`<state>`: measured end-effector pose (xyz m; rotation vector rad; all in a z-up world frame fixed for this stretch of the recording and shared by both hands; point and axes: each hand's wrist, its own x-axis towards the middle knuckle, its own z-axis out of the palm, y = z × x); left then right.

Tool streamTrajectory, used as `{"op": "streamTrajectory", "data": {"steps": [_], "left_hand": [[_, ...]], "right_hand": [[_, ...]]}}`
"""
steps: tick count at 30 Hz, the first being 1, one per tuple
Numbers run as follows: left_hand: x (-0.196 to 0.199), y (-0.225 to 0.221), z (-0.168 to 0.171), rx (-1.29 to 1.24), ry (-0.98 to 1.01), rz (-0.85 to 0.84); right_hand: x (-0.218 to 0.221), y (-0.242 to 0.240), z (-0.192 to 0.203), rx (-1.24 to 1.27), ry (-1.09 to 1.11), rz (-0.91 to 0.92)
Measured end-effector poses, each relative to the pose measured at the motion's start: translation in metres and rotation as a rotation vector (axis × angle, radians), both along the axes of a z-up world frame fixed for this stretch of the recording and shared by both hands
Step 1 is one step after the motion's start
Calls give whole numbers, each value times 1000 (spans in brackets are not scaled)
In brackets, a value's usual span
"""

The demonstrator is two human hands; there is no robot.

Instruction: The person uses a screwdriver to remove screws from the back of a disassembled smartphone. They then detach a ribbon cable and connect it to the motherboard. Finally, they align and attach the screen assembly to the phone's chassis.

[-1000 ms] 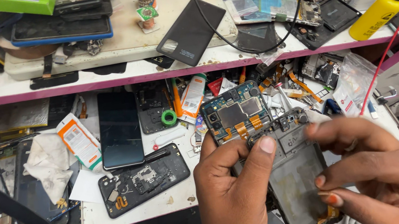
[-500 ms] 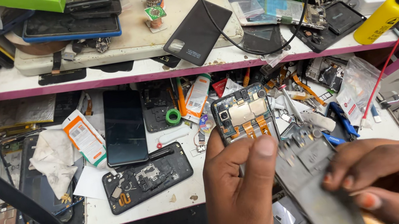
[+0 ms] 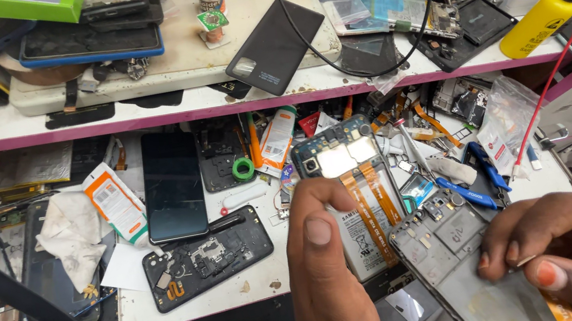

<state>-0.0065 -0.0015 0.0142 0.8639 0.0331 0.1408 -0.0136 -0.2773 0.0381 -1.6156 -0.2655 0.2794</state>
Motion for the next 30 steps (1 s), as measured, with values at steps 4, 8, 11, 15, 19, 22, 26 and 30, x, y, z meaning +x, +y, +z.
{"op": "streamTrajectory", "data": {"steps": [4,8,11,15,19,22,26,30], "left_hand": [[5,-2,-2,-101,-32,31],[12,0,0,-169,-75,24],[12,1,0,-134,-50,50],[13,1,-2,-277,-13,1],[14,-1,0,-229,-6,-16],[16,-1,3,-144,13,14],[16,4,6,-161,26,-21],[13,3,7,-183,-48,-68]], "right_hand": [[1,5,2,12,-8,-3],[2,10,3,26,-54,4],[-1,13,5,16,-31,-44],[-2,15,7,30,-31,-43],[-2,18,6,53,-34,-52],[-1,20,8,38,-39,-59],[-1,31,15,49,-88,-78],[-7,47,33,14,-65,-95]]}}
